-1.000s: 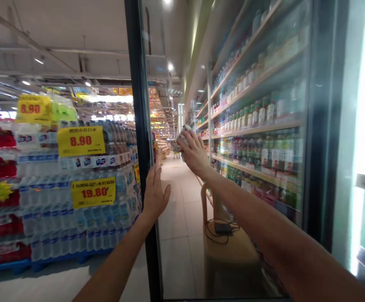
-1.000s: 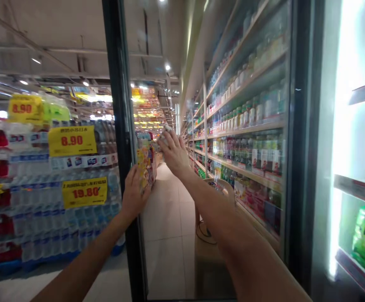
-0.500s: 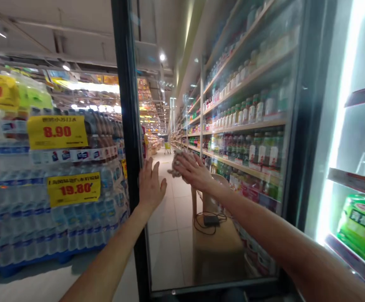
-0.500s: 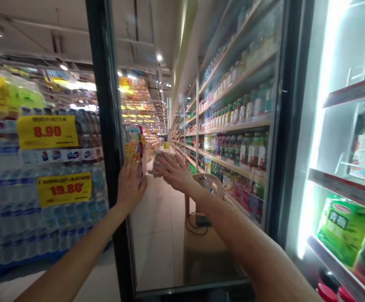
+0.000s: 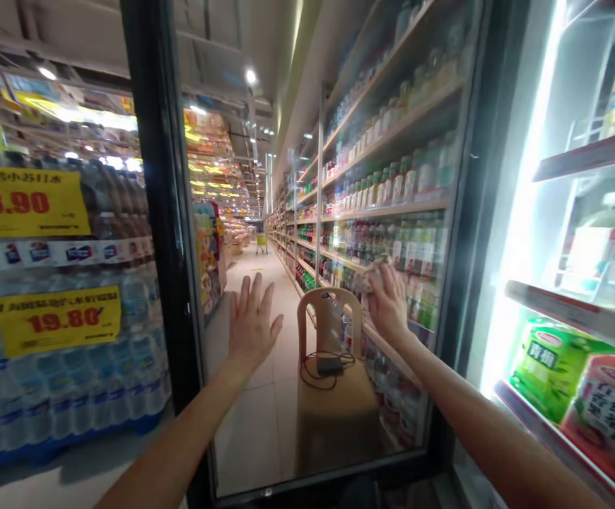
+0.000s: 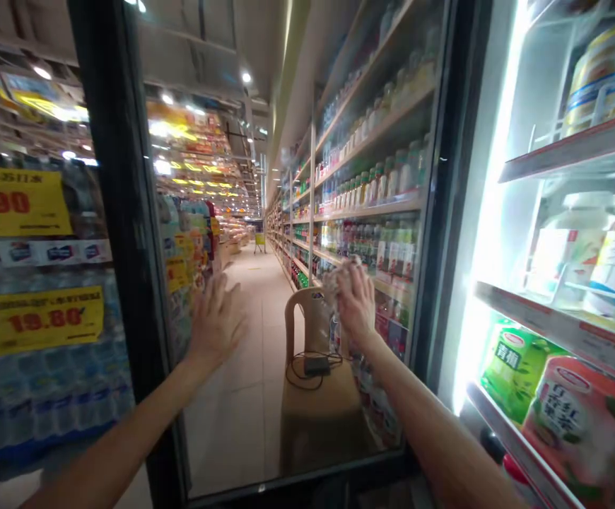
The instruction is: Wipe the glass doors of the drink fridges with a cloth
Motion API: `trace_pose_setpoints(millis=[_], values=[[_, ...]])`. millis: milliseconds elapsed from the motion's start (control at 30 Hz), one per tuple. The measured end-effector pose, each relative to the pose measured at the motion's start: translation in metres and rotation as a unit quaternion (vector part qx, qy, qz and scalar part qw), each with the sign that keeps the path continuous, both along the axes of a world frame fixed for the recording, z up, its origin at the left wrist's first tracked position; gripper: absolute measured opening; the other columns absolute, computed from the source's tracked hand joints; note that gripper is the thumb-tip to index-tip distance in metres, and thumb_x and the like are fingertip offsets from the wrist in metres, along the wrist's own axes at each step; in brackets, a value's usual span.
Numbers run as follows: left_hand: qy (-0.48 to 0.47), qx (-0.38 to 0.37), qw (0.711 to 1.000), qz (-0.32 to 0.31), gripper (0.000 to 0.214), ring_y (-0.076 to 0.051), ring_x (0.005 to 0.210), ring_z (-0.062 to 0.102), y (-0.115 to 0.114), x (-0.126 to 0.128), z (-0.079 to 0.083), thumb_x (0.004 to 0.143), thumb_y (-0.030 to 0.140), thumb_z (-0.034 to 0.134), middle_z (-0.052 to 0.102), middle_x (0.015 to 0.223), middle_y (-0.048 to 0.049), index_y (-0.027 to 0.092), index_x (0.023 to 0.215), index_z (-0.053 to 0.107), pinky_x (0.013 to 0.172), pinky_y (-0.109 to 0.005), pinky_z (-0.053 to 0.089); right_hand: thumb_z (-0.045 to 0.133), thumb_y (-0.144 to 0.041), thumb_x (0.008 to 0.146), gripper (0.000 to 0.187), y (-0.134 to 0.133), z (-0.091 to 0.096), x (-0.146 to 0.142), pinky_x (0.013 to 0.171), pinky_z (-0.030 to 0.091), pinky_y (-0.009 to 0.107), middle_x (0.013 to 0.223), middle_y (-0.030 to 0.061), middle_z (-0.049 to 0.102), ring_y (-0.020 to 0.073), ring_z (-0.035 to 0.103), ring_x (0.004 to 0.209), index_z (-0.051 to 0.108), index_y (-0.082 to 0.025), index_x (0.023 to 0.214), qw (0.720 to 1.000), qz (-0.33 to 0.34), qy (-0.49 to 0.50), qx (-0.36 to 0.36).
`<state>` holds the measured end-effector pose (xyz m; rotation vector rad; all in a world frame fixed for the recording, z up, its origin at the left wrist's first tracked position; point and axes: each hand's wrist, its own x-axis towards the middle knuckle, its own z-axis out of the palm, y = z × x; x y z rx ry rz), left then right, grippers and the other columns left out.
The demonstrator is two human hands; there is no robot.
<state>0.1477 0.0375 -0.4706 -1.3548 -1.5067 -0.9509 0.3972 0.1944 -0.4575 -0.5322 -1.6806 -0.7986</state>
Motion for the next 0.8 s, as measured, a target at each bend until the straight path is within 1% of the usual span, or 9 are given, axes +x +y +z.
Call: trace_pose_setpoints(millis=[100, 233, 300, 400, 467, 533, 667, 733, 800], values=[[0.019, -0.010, 1.000, 0.011, 0.053, -0.031, 0.138, 0.018, 0.008, 0.020, -0.016, 0.080, 0.026, 0.050, 0.030, 0.146, -0.0148, 0.015, 0.132, 0.042, 0.108, -0.052, 0.023, 0.038, -0.015, 0.085, 0.054, 0.004, -0.019, 0.009, 0.101, 0.034, 0.058, 0.147, 0.0084, 0.027, 0.0281, 0.021, 0.137, 0.033, -0.030, 0.137, 0.994, -0.006, 0.106, -0.037], [0.051, -0.027, 0.998, -0.004, 0.050, -0.030, 0.135, 0.027, 0.014, 0.035, -0.032, 0.079, 0.023, 0.050, 0.036, 0.142, -0.0132, 0.016, 0.128, 0.047, 0.108, -0.050, 0.027, 0.040, -0.014, 0.084, 0.056, 0.009, -0.053, 0.028, 0.100, 0.039, 0.057, 0.145, 0.0071, 0.030, 0.0278, 0.024, 0.136, 0.034, -0.034, 0.136, 0.998, -0.002, 0.018, -0.064], [0.055, -0.031, 0.998, -0.011, 0.049, -0.030, 0.134, 0.029, 0.016, 0.041, -0.033, 0.078, 0.020, 0.050, 0.039, 0.141, -0.0127, 0.017, 0.127, 0.049, 0.107, -0.050, 0.027, 0.038, -0.014, 0.085, 0.052, 0.019, -0.041, 0.039, 0.100, 0.038, 0.057, 0.145, 0.0094, 0.032, 0.0278, 0.025, 0.136, 0.037, -0.029, 0.135, 0.997, -0.013, 0.046, -0.065], [0.055, -0.035, 0.998, -0.011, 0.051, -0.031, 0.134, 0.029, 0.019, 0.050, -0.027, 0.077, 0.020, 0.050, 0.039, 0.140, -0.0134, 0.016, 0.128, 0.048, 0.107, -0.051, 0.028, 0.035, -0.017, 0.085, 0.047, 0.038, 0.004, 0.055, 0.103, 0.034, 0.056, 0.143, 0.0146, 0.032, 0.0280, 0.024, 0.136, 0.042, -0.018, 0.132, 0.987, -0.021, 0.143, -0.075], [0.061, -0.042, 0.997, -0.010, 0.051, -0.032, 0.133, 0.030, 0.020, 0.053, -0.024, 0.077, 0.020, 0.050, 0.039, 0.140, -0.0138, 0.015, 0.128, 0.048, 0.106, -0.052, 0.028, 0.033, -0.019, 0.086, 0.047, 0.045, 0.012, 0.063, 0.104, 0.033, 0.055, 0.144, 0.0151, 0.031, 0.0274, 0.024, 0.136, 0.041, -0.016, 0.132, 0.979, -0.022, 0.178, -0.093], [0.068, -0.053, 0.996, -0.010, 0.052, -0.032, 0.133, 0.030, 0.020, 0.055, -0.027, 0.077, 0.019, 0.050, 0.039, 0.141, -0.0135, 0.015, 0.128, 0.048, 0.106, -0.052, 0.029, 0.032, -0.020, 0.087, 0.049, 0.043, -0.016, 0.067, 0.104, 0.034, 0.055, 0.145, 0.0127, 0.029, 0.0273, 0.024, 0.136, 0.036, -0.020, 0.136, 0.976, -0.026, 0.186, -0.110], [0.073, -0.063, 0.995, -0.016, 0.052, -0.031, 0.133, 0.030, 0.020, 0.051, -0.039, 0.077, 0.018, 0.049, 0.039, 0.140, -0.0123, 0.016, 0.128, 0.048, 0.106, -0.050, 0.029, 0.033, -0.021, 0.088, 0.059, 0.027, -0.112, 0.067, 0.098, 0.040, 0.059, 0.147, 0.0093, 0.024, 0.0305, 0.023, 0.136, 0.016, -0.031, 0.143, 0.974, -0.054, 0.180, -0.124], [0.075, -0.059, 0.995, -0.020, 0.051, -0.030, 0.133, 0.030, 0.020, 0.050, -0.042, 0.077, 0.018, 0.048, 0.040, 0.140, -0.0124, 0.016, 0.128, 0.048, 0.107, -0.050, 0.029, 0.034, -0.022, 0.088, 0.061, 0.025, -0.123, 0.064, 0.098, 0.042, 0.057, 0.148, 0.0085, 0.021, 0.0305, 0.024, 0.136, 0.013, -0.033, 0.144, 0.973, -0.054, 0.192, -0.116], [0.075, -0.054, 0.996, -0.020, 0.051, -0.030, 0.134, 0.029, 0.021, 0.049, -0.045, 0.077, 0.018, 0.048, 0.040, 0.140, -0.0127, 0.016, 0.128, 0.049, 0.108, -0.049, 0.027, 0.034, -0.023, 0.088, 0.060, 0.030, -0.099, 0.060, 0.099, 0.041, 0.058, 0.149, 0.0083, 0.021, 0.0301, 0.024, 0.136, 0.013, -0.033, 0.144, 0.972, -0.045, 0.206, -0.107]])
